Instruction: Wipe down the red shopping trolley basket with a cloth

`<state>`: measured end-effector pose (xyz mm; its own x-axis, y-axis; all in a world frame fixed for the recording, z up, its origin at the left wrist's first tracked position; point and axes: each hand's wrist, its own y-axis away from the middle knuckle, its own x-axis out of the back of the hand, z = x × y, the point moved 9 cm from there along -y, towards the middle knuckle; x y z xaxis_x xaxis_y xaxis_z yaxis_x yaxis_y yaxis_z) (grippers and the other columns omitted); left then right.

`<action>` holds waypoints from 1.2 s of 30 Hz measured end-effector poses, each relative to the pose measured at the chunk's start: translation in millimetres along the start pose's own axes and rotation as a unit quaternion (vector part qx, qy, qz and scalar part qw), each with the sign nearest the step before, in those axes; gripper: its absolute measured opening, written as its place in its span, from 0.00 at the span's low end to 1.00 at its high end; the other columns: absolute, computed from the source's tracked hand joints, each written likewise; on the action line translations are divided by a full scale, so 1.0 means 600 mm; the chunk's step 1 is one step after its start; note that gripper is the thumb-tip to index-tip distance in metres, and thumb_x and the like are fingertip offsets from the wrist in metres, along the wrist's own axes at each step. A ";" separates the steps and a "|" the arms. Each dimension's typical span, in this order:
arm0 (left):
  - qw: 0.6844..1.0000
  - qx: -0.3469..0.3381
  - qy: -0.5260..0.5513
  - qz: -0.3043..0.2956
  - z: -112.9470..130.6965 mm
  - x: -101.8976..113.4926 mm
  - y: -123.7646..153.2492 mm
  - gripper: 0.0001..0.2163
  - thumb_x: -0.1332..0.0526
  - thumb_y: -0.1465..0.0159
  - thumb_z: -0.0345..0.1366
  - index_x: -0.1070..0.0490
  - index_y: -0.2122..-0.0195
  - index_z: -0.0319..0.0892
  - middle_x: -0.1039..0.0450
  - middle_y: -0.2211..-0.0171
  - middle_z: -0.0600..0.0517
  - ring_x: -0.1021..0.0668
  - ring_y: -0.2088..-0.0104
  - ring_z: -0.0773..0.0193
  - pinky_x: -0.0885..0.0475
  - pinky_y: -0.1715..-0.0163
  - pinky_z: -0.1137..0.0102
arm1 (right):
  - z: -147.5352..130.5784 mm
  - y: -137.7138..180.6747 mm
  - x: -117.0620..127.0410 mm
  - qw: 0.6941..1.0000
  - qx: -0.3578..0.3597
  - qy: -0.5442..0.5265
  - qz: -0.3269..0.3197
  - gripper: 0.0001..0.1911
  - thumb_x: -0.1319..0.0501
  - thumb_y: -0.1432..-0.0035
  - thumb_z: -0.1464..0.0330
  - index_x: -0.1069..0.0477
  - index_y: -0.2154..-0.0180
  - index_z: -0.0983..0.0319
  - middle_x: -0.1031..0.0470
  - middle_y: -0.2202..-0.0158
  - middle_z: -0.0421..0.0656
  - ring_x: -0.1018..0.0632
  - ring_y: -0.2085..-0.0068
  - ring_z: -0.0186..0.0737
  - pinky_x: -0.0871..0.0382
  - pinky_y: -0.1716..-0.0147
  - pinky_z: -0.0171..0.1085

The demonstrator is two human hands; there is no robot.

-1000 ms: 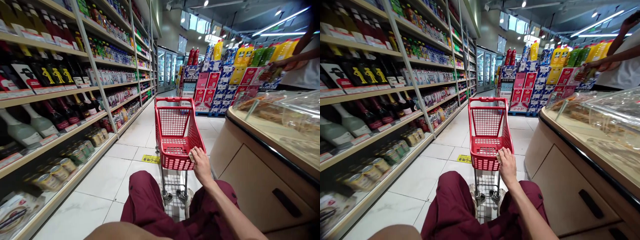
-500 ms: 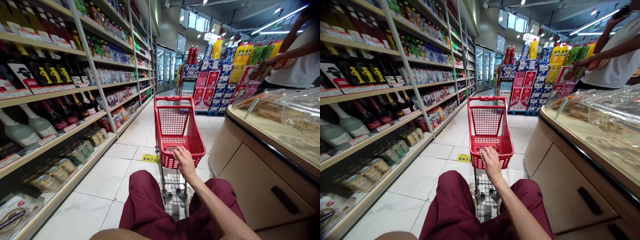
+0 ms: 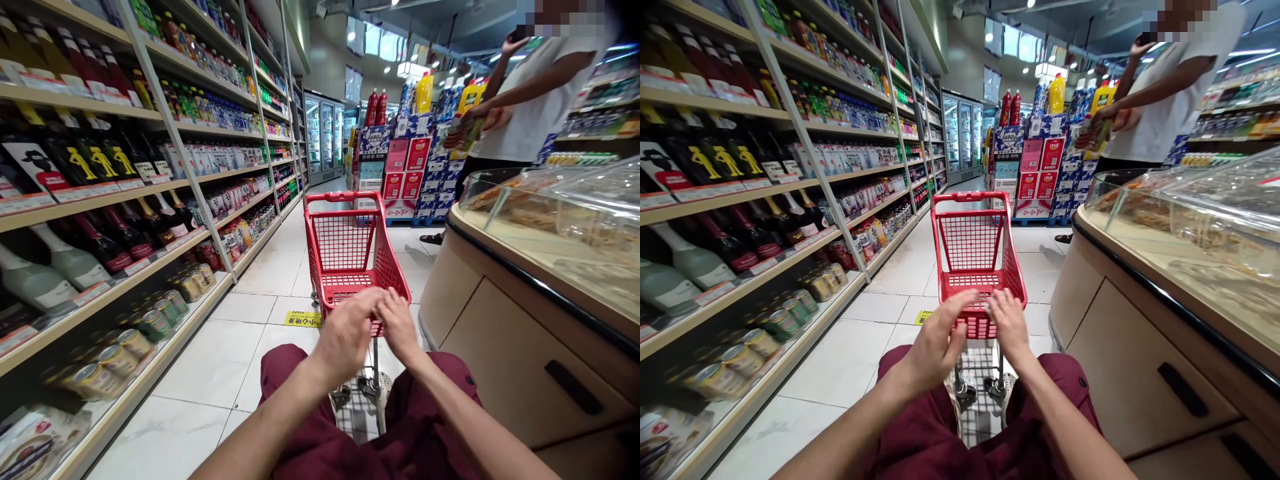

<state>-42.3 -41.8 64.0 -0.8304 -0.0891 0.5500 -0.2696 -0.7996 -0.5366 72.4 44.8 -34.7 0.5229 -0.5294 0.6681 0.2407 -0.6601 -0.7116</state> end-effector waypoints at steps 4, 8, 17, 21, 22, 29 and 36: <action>0.988 0.070 -0.130 -0.034 -0.099 -0.026 -0.025 0.26 0.53 0.45 0.22 0.46 0.43 0.38 0.46 0.41 0.43 0.47 0.39 0.53 0.55 0.42 0.47 | 0.001 0.004 0.015 0.996 -0.032 0.029 0.075 0.18 0.53 0.39 0.71 0.34 0.51 0.65 0.36 0.46 0.53 0.46 0.39 0.48 0.46 0.47 0.53; 0.910 0.102 -0.374 -0.150 -0.176 -0.074 -0.010 0.29 0.53 0.47 0.22 0.50 0.41 0.36 0.51 0.39 0.44 0.52 0.38 0.57 0.57 0.42 0.48 | -0.032 0.000 -0.008 0.998 0.054 0.013 0.018 0.19 0.53 0.41 0.75 0.34 0.50 0.59 0.36 0.45 0.45 0.46 0.39 0.43 0.46 0.46 0.50; 0.890 0.074 -0.426 -0.147 -0.182 -0.080 -0.015 0.27 0.50 0.46 0.28 0.47 0.43 0.35 0.48 0.40 0.43 0.49 0.39 0.56 0.52 0.42 0.51 | 0.011 0.000 0.016 0.998 -0.029 0.027 0.043 0.18 0.52 0.41 0.74 0.34 0.51 0.60 0.37 0.45 0.48 0.43 0.40 0.44 0.44 0.46 0.49; 0.891 0.055 -0.433 -0.128 -0.182 -0.078 -0.015 0.26 0.51 0.46 0.26 0.46 0.43 0.36 0.48 0.40 0.44 0.49 0.39 0.58 0.55 0.41 0.52 | 0.014 -0.002 0.019 0.999 0.007 0.025 0.018 0.19 0.52 0.41 0.75 0.35 0.50 0.58 0.36 0.45 0.45 0.43 0.40 0.43 0.44 0.46 0.49; 0.890 0.057 -0.437 -0.118 -0.184 -0.077 -0.015 0.27 0.52 0.46 0.25 0.47 0.43 0.36 0.49 0.40 0.44 0.49 0.39 0.58 0.55 0.41 0.51 | 0.035 0.000 0.029 0.998 -0.026 0.041 0.034 0.20 0.52 0.41 0.75 0.35 0.50 0.59 0.36 0.45 0.47 0.43 0.40 0.44 0.45 0.46 0.51; 0.882 0.049 -0.454 -0.118 -0.186 -0.081 -0.015 0.26 0.51 0.44 0.28 0.48 0.42 0.35 0.49 0.39 0.44 0.50 0.38 0.57 0.53 0.41 0.53 | -0.015 0.002 0.007 0.998 0.022 0.013 0.050 0.20 0.51 0.42 0.76 0.36 0.49 0.59 0.38 0.44 0.47 0.45 0.39 0.42 0.44 0.45 0.48; 0.887 0.073 -0.439 -0.119 -0.172 -0.081 -0.013 0.26 0.51 0.44 0.29 0.46 0.43 0.37 0.45 0.41 0.44 0.46 0.40 0.55 0.53 0.42 0.52 | 0.071 0.016 0.037 0.994 -0.074 0.031 0.076 0.22 0.54 0.42 0.77 0.38 0.47 0.59 0.41 0.42 0.49 0.47 0.39 0.45 0.45 0.46 0.53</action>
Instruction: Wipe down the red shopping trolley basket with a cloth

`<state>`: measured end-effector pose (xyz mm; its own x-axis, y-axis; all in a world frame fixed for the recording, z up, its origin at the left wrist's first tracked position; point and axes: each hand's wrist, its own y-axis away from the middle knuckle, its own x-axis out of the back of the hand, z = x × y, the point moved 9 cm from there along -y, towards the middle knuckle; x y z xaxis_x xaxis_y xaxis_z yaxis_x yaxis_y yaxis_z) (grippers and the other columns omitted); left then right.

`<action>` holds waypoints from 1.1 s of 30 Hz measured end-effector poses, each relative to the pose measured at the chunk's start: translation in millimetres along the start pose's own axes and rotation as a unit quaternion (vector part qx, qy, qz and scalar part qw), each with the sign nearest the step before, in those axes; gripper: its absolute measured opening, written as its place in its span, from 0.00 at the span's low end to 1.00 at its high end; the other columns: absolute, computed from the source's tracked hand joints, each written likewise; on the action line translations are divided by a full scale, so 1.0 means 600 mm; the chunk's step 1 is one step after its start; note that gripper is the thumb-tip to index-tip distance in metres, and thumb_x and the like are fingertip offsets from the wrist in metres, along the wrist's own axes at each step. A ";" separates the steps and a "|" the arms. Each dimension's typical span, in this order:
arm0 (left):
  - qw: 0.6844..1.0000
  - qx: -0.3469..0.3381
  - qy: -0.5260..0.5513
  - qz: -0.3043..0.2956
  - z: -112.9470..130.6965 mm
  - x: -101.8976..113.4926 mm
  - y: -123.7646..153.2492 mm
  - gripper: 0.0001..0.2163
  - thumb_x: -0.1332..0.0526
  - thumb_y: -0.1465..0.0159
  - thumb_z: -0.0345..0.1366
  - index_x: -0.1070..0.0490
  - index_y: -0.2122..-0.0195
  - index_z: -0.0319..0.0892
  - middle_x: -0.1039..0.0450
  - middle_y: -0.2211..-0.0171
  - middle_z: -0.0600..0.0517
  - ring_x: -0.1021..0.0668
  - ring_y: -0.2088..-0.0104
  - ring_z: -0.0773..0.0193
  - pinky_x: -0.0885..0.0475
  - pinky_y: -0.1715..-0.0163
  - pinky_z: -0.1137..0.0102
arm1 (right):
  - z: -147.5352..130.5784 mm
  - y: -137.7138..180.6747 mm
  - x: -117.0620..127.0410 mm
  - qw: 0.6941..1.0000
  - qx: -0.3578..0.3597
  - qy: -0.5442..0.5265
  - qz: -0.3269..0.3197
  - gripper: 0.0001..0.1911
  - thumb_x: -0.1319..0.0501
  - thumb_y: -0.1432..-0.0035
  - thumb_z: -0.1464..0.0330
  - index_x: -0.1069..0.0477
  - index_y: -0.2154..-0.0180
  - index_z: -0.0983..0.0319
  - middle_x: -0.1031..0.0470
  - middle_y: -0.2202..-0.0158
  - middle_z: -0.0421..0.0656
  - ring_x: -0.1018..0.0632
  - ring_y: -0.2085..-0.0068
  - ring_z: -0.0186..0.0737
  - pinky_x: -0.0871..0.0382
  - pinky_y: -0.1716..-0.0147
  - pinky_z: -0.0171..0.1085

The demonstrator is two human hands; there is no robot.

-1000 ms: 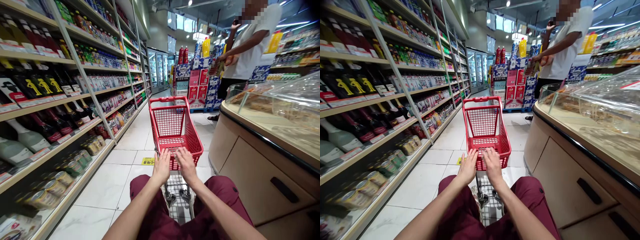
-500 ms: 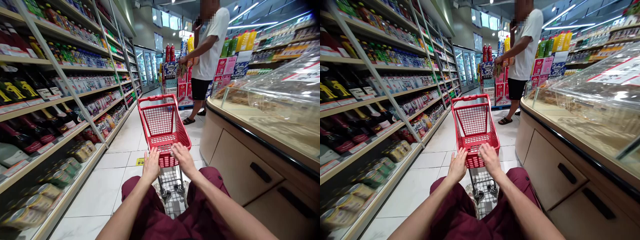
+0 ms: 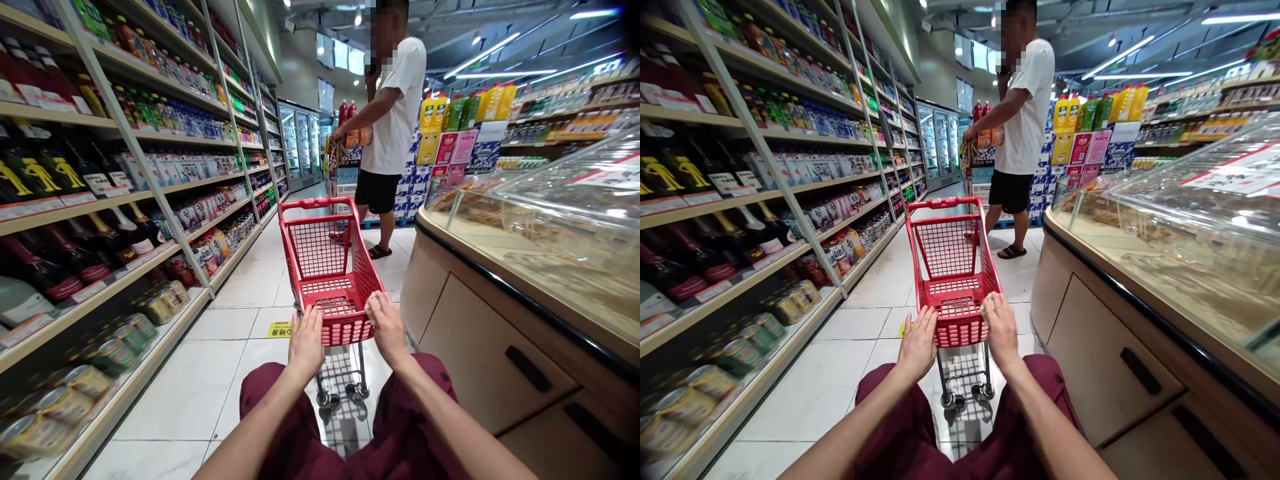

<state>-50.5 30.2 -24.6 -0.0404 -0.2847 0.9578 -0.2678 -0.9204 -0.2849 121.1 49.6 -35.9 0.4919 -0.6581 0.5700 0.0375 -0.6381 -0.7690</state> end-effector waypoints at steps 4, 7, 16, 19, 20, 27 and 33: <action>0.999 0.026 0.021 -0.003 0.018 0.021 -0.002 0.22 0.51 0.44 0.30 0.41 0.47 0.36 0.36 0.47 0.42 0.39 0.44 0.53 0.54 0.42 0.52 | -0.023 0.013 -0.005 0.996 0.082 -0.045 -0.013 0.21 0.52 0.42 0.76 0.37 0.48 0.59 0.40 0.43 0.48 0.45 0.40 0.44 0.43 0.45 0.51; 0.999 0.020 0.023 -0.015 0.051 0.035 -0.007 0.18 0.49 0.45 0.30 0.36 0.52 0.36 0.31 0.56 0.43 0.33 0.51 0.54 0.55 0.42 0.51 | -0.013 0.016 0.004 0.992 0.110 -0.066 -0.010 0.18 0.51 0.41 0.73 0.35 0.50 0.60 0.37 0.45 0.49 0.42 0.41 0.44 0.42 0.46 0.50; 0.985 -0.142 0.095 -0.035 0.182 0.035 -0.043 0.23 0.49 0.43 0.34 0.43 0.46 0.38 0.35 0.49 0.46 0.35 0.48 0.57 0.57 0.41 0.55 | 0.195 -0.008 0.047 0.998 0.027 -0.043 -0.043 0.23 0.54 0.47 0.79 0.31 0.53 0.60 0.36 0.46 0.46 0.41 0.41 0.41 0.41 0.45 0.47; 0.994 -0.091 0.063 -0.004 0.117 0.035 -0.088 0.25 0.49 0.42 0.35 0.48 0.42 0.39 0.48 0.40 0.45 0.47 0.40 0.55 0.60 0.42 0.49 | 0.242 -0.020 0.053 0.997 -0.046 -0.024 -0.065 0.26 0.53 0.51 0.80 0.31 0.53 0.60 0.35 0.46 0.44 0.39 0.42 0.42 0.39 0.46 0.45; 0.996 -0.079 0.048 0.003 0.098 0.032 -0.101 0.26 0.49 0.42 0.35 0.49 0.42 0.39 0.50 0.39 0.46 0.50 0.39 0.55 0.60 0.42 0.49 | 0.243 -0.021 0.056 0.995 -0.066 -0.028 -0.067 0.26 0.53 0.52 0.79 0.31 0.53 0.60 0.35 0.46 0.44 0.37 0.43 0.42 0.39 0.47 0.44; 0.992 -0.123 0.011 0.028 0.127 0.017 -0.134 0.28 0.47 0.44 0.38 0.48 0.42 0.36 0.45 0.42 0.43 0.48 0.40 0.52 0.58 0.41 0.52 | 0.177 0.002 0.094 0.987 -0.140 -0.074 -0.014 0.27 0.52 0.52 0.77 0.34 0.50 0.60 0.36 0.45 0.43 0.35 0.45 0.39 0.41 0.45 0.42; 0.993 -0.104 -0.026 0.051 0.101 0.038 -0.132 0.26 0.48 0.44 0.33 0.47 0.43 0.36 0.43 0.43 0.43 0.45 0.41 0.55 0.59 0.41 0.53 | 0.196 0.006 0.104 0.984 -0.178 0.016 0.012 0.29 0.54 0.55 0.79 0.33 0.51 0.63 0.35 0.46 0.47 0.36 0.44 0.44 0.40 0.47 0.48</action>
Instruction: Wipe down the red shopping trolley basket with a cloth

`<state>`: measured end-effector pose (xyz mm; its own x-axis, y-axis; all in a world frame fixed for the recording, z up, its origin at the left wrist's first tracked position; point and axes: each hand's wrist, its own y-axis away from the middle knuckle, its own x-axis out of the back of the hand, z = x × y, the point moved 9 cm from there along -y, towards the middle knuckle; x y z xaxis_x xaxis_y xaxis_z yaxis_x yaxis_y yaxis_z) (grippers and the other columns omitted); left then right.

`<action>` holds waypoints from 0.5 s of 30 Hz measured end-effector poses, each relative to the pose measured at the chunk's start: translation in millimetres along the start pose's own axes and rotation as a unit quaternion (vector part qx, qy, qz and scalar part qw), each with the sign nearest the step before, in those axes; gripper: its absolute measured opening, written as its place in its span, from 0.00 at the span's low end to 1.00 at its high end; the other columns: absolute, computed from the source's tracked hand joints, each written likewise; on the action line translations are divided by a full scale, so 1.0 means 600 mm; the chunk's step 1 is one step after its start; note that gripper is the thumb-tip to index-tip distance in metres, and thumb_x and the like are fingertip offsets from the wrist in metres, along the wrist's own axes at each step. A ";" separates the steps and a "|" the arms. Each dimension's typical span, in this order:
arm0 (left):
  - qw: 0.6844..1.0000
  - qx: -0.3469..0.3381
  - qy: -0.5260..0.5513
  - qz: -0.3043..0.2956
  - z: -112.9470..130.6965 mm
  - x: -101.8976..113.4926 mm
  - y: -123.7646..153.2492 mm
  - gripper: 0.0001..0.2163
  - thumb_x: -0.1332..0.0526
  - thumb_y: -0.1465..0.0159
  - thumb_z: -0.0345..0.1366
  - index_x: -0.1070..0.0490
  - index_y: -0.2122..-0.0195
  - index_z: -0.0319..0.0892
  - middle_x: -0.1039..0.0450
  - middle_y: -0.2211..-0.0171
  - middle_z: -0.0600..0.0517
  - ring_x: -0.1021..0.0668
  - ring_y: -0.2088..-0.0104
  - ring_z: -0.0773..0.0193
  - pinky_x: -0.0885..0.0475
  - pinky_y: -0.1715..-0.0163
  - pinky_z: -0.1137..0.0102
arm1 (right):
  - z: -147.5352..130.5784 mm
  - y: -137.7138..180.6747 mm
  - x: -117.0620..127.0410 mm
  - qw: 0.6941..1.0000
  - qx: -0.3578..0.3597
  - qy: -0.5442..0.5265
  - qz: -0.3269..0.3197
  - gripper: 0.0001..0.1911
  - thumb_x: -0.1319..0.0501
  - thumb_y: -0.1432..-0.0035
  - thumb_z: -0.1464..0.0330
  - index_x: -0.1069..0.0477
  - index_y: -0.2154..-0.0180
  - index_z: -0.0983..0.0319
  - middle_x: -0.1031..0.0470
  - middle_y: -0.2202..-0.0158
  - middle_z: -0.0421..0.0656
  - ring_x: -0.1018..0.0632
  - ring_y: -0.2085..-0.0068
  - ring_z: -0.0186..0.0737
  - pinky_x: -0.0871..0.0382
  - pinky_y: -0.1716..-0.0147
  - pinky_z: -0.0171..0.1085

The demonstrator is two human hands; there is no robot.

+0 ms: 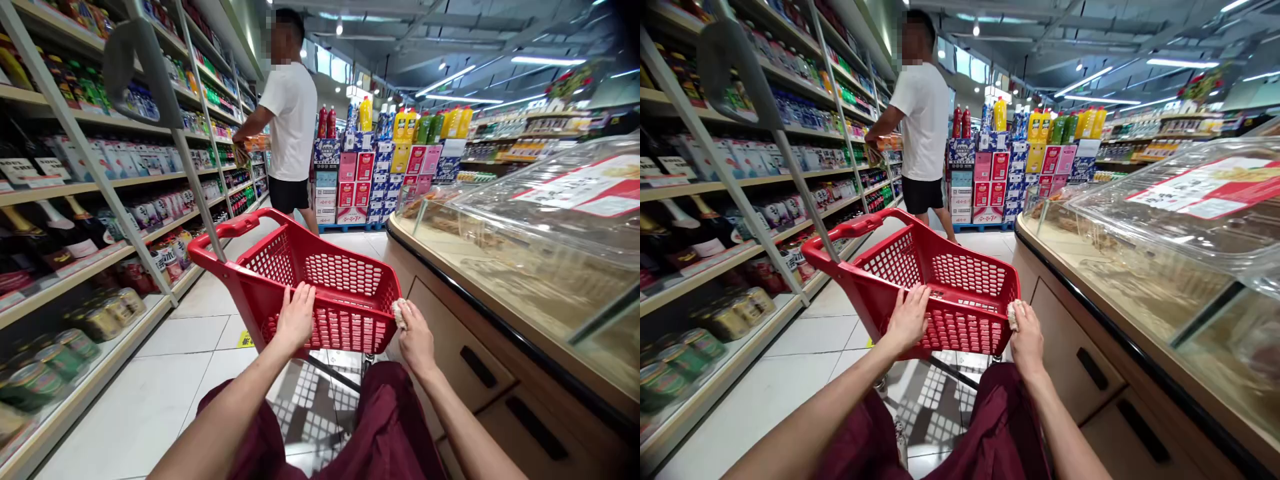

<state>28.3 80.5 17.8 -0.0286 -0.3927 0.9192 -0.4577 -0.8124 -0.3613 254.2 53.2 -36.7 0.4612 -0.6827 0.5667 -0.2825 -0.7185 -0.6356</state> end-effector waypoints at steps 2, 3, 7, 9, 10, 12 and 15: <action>1.000 0.022 -0.017 0.007 -0.017 0.001 0.008 0.27 0.49 0.45 0.32 0.47 0.43 0.35 0.43 0.42 0.43 0.47 0.40 0.54 0.59 0.41 0.52 | -0.028 -0.003 -0.006 1.000 0.008 0.006 0.029 0.28 0.55 0.54 0.79 0.34 0.50 0.64 0.36 0.46 0.48 0.38 0.43 0.45 0.42 0.46 0.49; 0.999 0.023 -0.024 0.008 -0.019 0.000 0.013 0.27 0.49 0.45 0.32 0.48 0.42 0.35 0.44 0.42 0.44 0.48 0.40 0.54 0.60 0.41 0.52 | -0.049 -0.003 -0.012 0.999 0.032 0.003 0.030 0.28 0.55 0.53 0.80 0.34 0.50 0.64 0.36 0.46 0.48 0.40 0.43 0.44 0.44 0.45 0.49; 0.999 0.004 -0.049 0.016 -0.013 -0.002 0.030 0.29 0.50 0.45 0.31 0.52 0.40 0.36 0.48 0.40 0.46 0.51 0.39 0.57 0.59 0.41 0.54 | -0.092 0.005 -0.031 0.989 0.148 -0.010 -0.015 0.25 0.56 0.47 0.78 0.35 0.49 0.61 0.36 0.45 0.46 0.41 0.42 0.43 0.45 0.45 0.49; 0.998 -0.003 -0.056 0.020 -0.010 -0.001 0.036 0.30 0.51 0.45 0.31 0.54 0.40 0.35 0.50 0.39 0.46 0.53 0.38 0.58 0.60 0.41 0.55 | -0.069 0.007 -0.019 0.992 0.128 0.006 0.018 0.24 0.55 0.46 0.76 0.36 0.49 0.62 0.35 0.47 0.48 0.41 0.42 0.44 0.43 0.46 0.50; 0.998 0.001 -0.057 0.021 -0.010 0.000 0.038 0.30 0.51 0.45 0.31 0.54 0.40 0.34 0.51 0.38 0.46 0.54 0.38 0.58 0.60 0.41 0.55 | -0.057 0.007 -0.011 0.994 0.100 0.015 0.047 0.23 0.56 0.45 0.76 0.36 0.49 0.63 0.35 0.47 0.50 0.41 0.42 0.45 0.43 0.47 0.51; 0.998 0.012 -0.053 0.018 -0.011 0.002 0.041 0.30 0.50 0.45 0.32 0.54 0.40 0.32 0.52 0.38 0.45 0.55 0.38 0.56 0.61 0.41 0.53 | -0.058 0.012 -0.010 0.994 0.067 0.019 0.079 0.23 0.56 0.45 0.75 0.35 0.49 0.65 0.35 0.47 0.52 0.41 0.42 0.47 0.42 0.48 0.51; 0.999 0.005 -0.051 0.009 -0.014 0.008 0.045 0.30 0.50 0.45 0.33 0.53 0.40 0.33 0.51 0.39 0.45 0.54 0.38 0.56 0.60 0.41 0.54 | -0.128 0.019 -0.044 0.988 0.149 -0.023 0.029 0.21 0.54 0.43 0.74 0.36 0.49 0.62 0.36 0.46 0.49 0.41 0.42 0.44 0.43 0.46 0.49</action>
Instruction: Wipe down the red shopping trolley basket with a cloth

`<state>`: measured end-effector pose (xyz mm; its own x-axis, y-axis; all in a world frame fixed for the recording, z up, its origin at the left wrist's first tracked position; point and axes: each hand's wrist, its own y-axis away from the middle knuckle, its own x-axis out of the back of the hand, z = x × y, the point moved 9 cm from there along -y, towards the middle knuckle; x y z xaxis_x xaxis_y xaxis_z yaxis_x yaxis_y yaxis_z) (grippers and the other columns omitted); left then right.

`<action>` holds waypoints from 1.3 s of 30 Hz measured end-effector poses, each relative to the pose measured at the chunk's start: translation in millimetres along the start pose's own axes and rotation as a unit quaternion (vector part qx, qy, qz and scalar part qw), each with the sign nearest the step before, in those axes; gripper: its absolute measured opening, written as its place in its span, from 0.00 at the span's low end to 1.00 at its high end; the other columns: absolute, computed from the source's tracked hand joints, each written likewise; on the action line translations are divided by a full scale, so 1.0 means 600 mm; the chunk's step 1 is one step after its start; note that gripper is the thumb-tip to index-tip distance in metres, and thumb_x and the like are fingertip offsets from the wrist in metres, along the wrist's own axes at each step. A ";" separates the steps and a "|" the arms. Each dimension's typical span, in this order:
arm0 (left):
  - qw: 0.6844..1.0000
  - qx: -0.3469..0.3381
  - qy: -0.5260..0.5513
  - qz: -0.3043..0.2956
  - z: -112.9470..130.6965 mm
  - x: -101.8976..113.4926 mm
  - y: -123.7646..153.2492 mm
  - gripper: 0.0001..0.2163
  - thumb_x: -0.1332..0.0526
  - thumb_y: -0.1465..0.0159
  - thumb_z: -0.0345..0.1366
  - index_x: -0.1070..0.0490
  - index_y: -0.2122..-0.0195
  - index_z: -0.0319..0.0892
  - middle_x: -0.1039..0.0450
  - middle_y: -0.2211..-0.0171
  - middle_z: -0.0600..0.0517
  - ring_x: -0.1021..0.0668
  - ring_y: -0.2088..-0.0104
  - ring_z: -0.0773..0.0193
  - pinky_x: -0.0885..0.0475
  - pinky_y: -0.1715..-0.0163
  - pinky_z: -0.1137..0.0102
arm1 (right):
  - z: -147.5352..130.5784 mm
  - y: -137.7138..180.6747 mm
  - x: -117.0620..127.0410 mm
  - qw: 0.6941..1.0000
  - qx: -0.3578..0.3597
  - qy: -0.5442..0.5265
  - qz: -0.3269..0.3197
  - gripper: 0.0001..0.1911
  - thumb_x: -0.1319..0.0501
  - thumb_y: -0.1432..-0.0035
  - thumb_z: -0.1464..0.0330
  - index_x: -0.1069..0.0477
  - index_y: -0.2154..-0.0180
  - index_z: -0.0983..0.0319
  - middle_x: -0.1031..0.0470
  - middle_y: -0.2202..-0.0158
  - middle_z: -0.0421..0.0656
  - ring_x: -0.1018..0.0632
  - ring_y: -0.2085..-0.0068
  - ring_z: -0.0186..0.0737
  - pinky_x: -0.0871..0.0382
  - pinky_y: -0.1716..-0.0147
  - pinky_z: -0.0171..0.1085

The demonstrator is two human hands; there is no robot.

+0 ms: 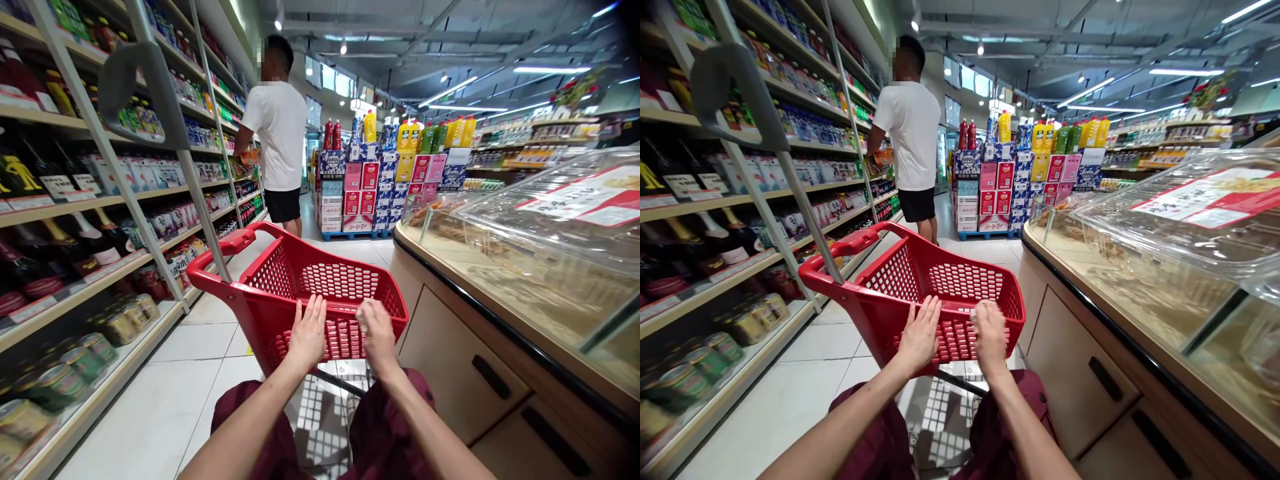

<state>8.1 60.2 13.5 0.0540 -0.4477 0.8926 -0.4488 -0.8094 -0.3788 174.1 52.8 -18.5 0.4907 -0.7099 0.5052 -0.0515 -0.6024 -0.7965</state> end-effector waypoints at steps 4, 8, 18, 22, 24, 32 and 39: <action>0.999 0.028 -0.014 0.011 -0.034 0.014 0.012 0.29 0.50 0.45 0.32 0.50 0.41 0.32 0.51 0.39 0.44 0.51 0.38 0.58 0.59 0.40 0.58 | -0.013 -0.009 -0.004 1.000 0.030 -0.007 -0.004 0.22 0.55 0.43 0.75 0.37 0.48 0.59 0.36 0.45 0.46 0.42 0.41 0.43 0.44 0.46 0.51; 0.998 0.063 -0.023 0.013 -0.063 0.020 0.022 0.28 0.50 0.45 0.31 0.47 0.42 0.30 0.50 0.39 0.43 0.50 0.39 0.56 0.57 0.40 0.59 | 0.022 -0.006 0.009 0.996 -0.071 0.034 0.046 0.22 0.56 0.43 0.75 0.36 0.48 0.61 0.36 0.46 0.49 0.42 0.41 0.46 0.44 0.47 0.52; 0.997 0.075 -0.026 -0.025 -0.048 0.032 0.038 0.27 0.52 0.44 0.30 0.48 0.42 0.31 0.50 0.39 0.43 0.49 0.39 0.56 0.56 0.41 0.57 | -0.011 -0.006 0.014 0.996 -0.044 0.051 0.063 0.22 0.58 0.42 0.76 0.34 0.50 0.63 0.34 0.48 0.51 0.41 0.41 0.46 0.45 0.47 0.53; 0.996 0.077 -0.034 -0.012 -0.052 0.041 0.043 0.27 0.51 0.44 0.31 0.48 0.42 0.32 0.50 0.39 0.44 0.50 0.38 0.57 0.55 0.41 0.57 | -0.055 0.000 -0.006 0.998 0.055 0.004 0.009 0.20 0.56 0.40 0.74 0.35 0.49 0.60 0.34 0.47 0.48 0.41 0.41 0.43 0.43 0.46 0.48; 0.995 0.091 -0.041 0.009 -0.068 0.050 0.047 0.29 0.49 0.46 0.32 0.48 0.41 0.33 0.51 0.39 0.44 0.51 0.38 0.56 0.55 0.41 0.56 | -0.045 0.006 -0.001 0.998 0.056 0.003 0.006 0.21 0.55 0.40 0.73 0.37 0.48 0.59 0.36 0.46 0.46 0.42 0.41 0.42 0.45 0.46 0.49; 0.992 0.104 -0.065 0.010 -0.087 0.055 0.058 0.29 0.49 0.47 0.30 0.47 0.42 0.31 0.50 0.39 0.43 0.50 0.38 0.55 0.54 0.41 0.56 | -0.050 -0.002 -0.012 1.000 0.030 0.006 0.006 0.22 0.56 0.41 0.75 0.36 0.48 0.60 0.36 0.45 0.47 0.41 0.41 0.43 0.44 0.46 0.49; 0.992 0.101 -0.078 -0.001 -0.080 0.041 0.063 0.30 0.51 0.47 0.28 0.50 0.41 0.31 0.55 0.38 0.44 0.52 0.38 0.55 0.55 0.41 0.55 | -0.010 0.010 0.020 0.995 -0.038 0.062 0.065 0.24 0.60 0.42 0.76 0.38 0.47 0.62 0.37 0.45 0.50 0.43 0.40 0.46 0.45 0.47 0.52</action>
<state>-50.5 36.7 33.0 0.1995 -0.4873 0.8501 -0.2614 -0.8626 -0.4331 174.6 38.6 -15.1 0.3639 -0.8204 0.4410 -0.1761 -0.5255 -0.8324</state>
